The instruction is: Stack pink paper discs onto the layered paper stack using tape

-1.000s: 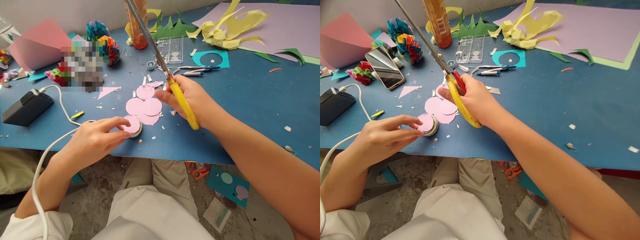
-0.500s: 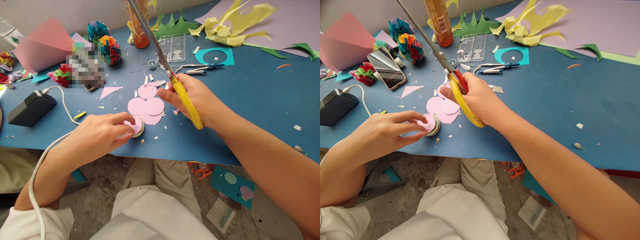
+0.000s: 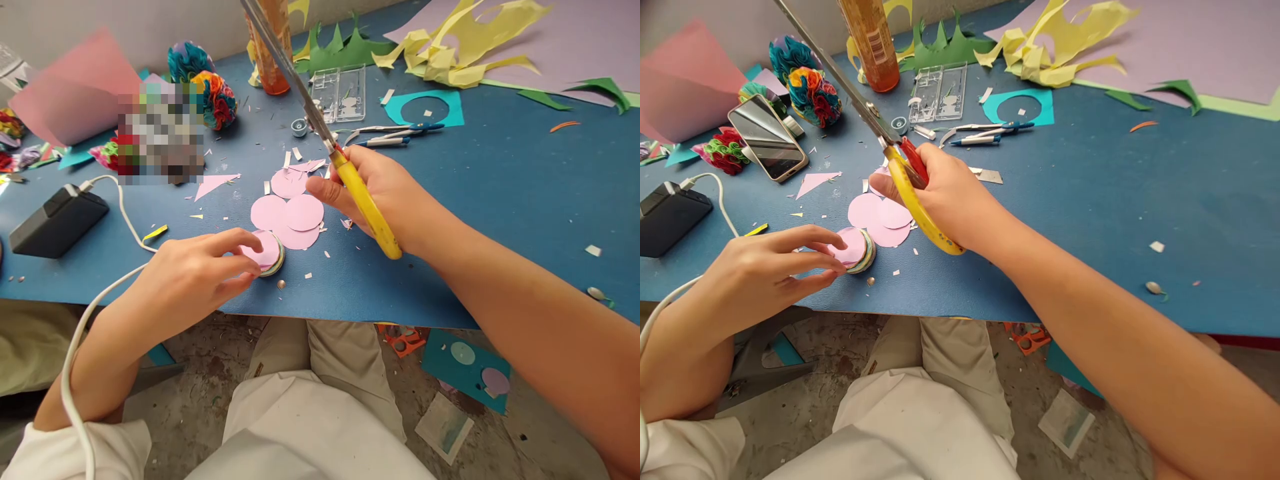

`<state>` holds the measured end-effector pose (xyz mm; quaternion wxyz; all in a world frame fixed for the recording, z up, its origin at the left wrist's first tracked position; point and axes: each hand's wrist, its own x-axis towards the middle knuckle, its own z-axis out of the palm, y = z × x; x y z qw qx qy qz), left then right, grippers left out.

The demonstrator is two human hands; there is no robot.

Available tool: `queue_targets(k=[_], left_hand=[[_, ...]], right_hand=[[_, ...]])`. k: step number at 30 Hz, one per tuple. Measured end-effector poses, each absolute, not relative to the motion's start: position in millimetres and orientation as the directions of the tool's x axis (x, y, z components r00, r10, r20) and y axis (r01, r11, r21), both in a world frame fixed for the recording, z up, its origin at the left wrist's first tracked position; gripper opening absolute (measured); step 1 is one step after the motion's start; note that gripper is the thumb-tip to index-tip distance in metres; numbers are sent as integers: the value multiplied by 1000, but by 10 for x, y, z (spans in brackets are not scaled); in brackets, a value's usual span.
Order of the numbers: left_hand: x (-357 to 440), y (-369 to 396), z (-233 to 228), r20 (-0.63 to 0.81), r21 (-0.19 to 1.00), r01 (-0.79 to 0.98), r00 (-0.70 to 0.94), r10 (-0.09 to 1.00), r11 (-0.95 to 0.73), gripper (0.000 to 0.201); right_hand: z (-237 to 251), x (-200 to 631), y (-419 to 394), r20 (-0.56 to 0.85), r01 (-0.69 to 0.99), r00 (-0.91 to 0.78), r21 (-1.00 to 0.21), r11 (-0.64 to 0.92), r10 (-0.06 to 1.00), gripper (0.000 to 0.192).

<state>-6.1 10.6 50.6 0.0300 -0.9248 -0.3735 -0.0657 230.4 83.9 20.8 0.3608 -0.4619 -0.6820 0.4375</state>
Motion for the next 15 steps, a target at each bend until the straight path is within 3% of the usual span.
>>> queue_targets(k=[15], left_hand=[[-24,88,505,151,19,724,680,718,-689,12]], right_hand=[[221,2309,823,77,330,-298,-927,178,951,54]])
